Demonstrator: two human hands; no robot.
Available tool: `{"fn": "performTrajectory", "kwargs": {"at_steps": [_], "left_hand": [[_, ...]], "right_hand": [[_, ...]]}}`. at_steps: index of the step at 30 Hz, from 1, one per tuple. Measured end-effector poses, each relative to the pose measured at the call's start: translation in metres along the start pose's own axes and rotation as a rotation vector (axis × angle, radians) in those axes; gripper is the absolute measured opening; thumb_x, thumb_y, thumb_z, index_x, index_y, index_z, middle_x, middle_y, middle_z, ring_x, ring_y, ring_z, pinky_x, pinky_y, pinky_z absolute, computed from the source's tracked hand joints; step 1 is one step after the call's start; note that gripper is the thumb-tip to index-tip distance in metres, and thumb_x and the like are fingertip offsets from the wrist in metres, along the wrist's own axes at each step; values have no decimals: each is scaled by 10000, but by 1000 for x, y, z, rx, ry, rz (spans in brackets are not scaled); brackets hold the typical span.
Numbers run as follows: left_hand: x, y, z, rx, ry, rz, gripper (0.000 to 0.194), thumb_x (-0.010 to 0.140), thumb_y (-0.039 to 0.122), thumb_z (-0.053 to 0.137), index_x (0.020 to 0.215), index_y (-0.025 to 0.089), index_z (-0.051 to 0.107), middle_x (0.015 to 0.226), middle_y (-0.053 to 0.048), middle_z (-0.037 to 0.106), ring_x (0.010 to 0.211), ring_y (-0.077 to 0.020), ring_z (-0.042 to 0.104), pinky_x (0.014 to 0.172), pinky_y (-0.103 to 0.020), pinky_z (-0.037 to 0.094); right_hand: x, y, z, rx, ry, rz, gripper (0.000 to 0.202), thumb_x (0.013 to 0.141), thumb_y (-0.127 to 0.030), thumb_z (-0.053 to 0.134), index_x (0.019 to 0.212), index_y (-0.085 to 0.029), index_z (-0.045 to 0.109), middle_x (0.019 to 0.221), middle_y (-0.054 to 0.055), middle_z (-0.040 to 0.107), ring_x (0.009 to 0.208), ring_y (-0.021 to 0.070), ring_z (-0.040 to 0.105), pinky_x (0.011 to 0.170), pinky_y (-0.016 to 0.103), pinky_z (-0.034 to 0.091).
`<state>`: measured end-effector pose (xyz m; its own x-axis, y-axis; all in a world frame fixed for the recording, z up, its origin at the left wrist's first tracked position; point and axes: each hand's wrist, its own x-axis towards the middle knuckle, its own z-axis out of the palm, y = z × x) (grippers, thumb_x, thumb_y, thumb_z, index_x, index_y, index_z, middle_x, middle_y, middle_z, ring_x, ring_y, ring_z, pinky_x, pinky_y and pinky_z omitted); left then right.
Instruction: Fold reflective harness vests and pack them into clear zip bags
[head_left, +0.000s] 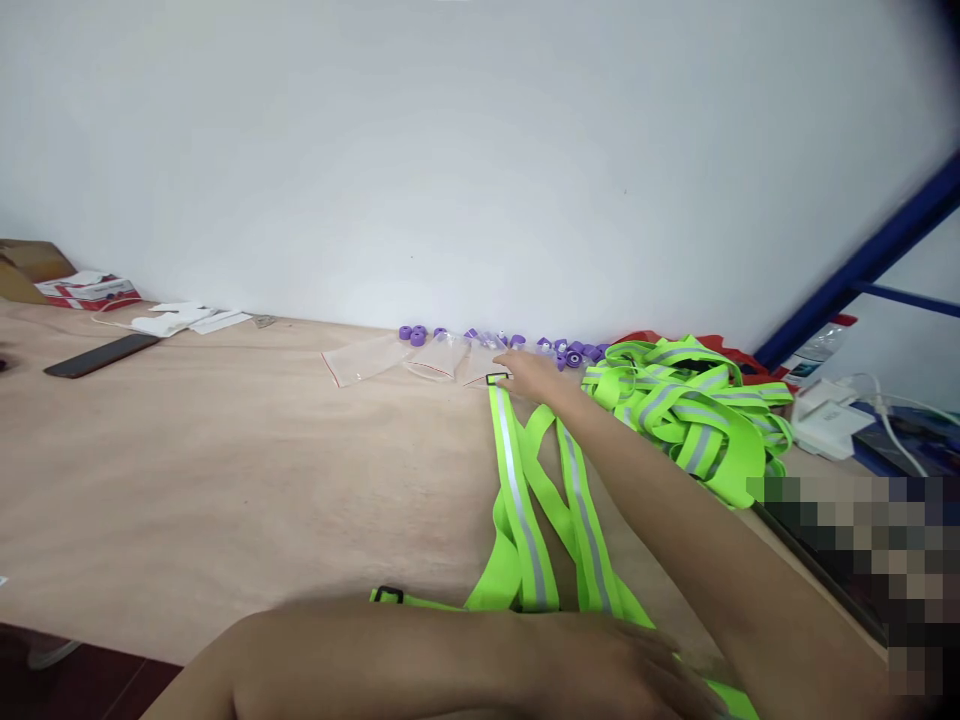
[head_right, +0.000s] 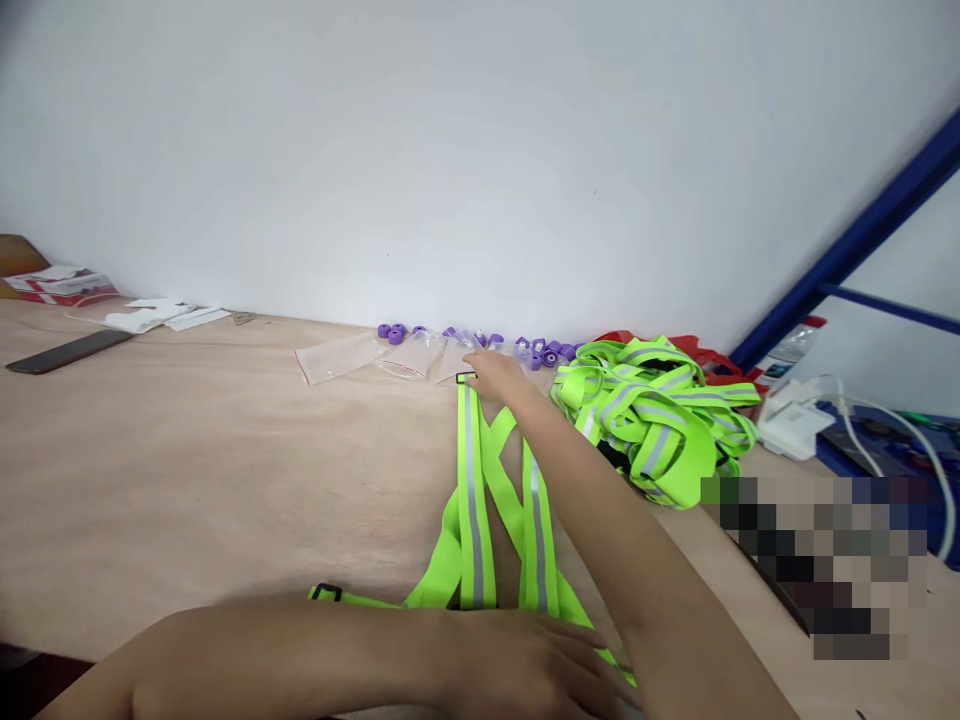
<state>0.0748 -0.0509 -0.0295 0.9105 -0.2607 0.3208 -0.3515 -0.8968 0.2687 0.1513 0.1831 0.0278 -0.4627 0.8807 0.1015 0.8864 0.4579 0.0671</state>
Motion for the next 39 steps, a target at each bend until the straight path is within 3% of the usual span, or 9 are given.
{"fn": "performTrajectory", "kwargs": {"at_steps": [6,10,13,16,19,22,30,34,39], "left_hand": [[-31,54,-27,469,130,-231,365,1055,277,358,1258,303,661,1361,55,633,1322,-165,506,1231,-338,258],[-77,100,-18,641,111,-635,303,1017,298,492,1286,325,629,1375,22,630,1300,-229,532,1233,-498,204],[-106,126,-2,638,35,-938,650,930,528,583,1508,273,427,1543,-124,443,1378,-417,431,1131,-640,303],[-117,138,9,502,-38,-1131,938,841,570,674,1595,326,172,1622,-153,270,1429,-518,292,1056,-726,323],[-114,142,11,388,-86,-1200,1011,829,515,703,1591,370,54,1650,-127,177,1464,-514,204,1077,-751,270],[-112,145,9,353,-115,-1238,1026,828,468,718,1583,393,28,1660,-117,127,1478,-497,176,1098,-741,249],[-117,153,4,357,-49,-1199,923,885,440,667,1595,356,82,1658,-128,100,1487,-482,160,1096,-733,278],[-125,155,-6,345,18,-1142,763,970,466,536,1598,328,123,1649,-102,175,1506,-412,172,1134,-679,280],[-158,165,-25,321,186,-1187,587,1022,410,451,1571,355,251,1626,-43,303,1490,-282,300,1193,-535,288]], "right_hand": [[-33,16,-12,35,85,37,331,967,-329,525,1257,-206,627,1307,107,650,1152,273,624,914,373,506],[-74,20,-1,55,15,-28,341,984,-360,476,1227,-227,675,1277,91,681,1150,285,638,905,374,519],[-102,16,20,77,-98,-101,453,991,-442,441,1384,-267,582,1429,89,591,1268,311,578,1000,439,488],[-119,14,40,141,-232,-61,632,992,-583,342,1541,-273,379,1603,102,357,1454,342,361,1135,556,348],[-125,16,51,215,-303,20,722,984,-648,226,1598,-269,219,1667,74,155,1526,341,146,1189,613,199],[-124,21,56,230,-289,79,738,980,-644,206,1608,-256,174,1673,51,105,1535,327,82,1206,608,126],[-134,10,28,289,-139,33,683,963,-525,431,1539,-163,370,1622,148,297,1485,324,304,1193,500,286],[-196,-4,-4,403,28,-15,522,985,-493,429,1419,-224,539,1533,94,476,1419,283,432,1170,468,357],[-331,-7,-7,484,180,151,520,932,-522,530,1396,-291,565,1443,79,576,1329,305,535,1112,486,444]]}}
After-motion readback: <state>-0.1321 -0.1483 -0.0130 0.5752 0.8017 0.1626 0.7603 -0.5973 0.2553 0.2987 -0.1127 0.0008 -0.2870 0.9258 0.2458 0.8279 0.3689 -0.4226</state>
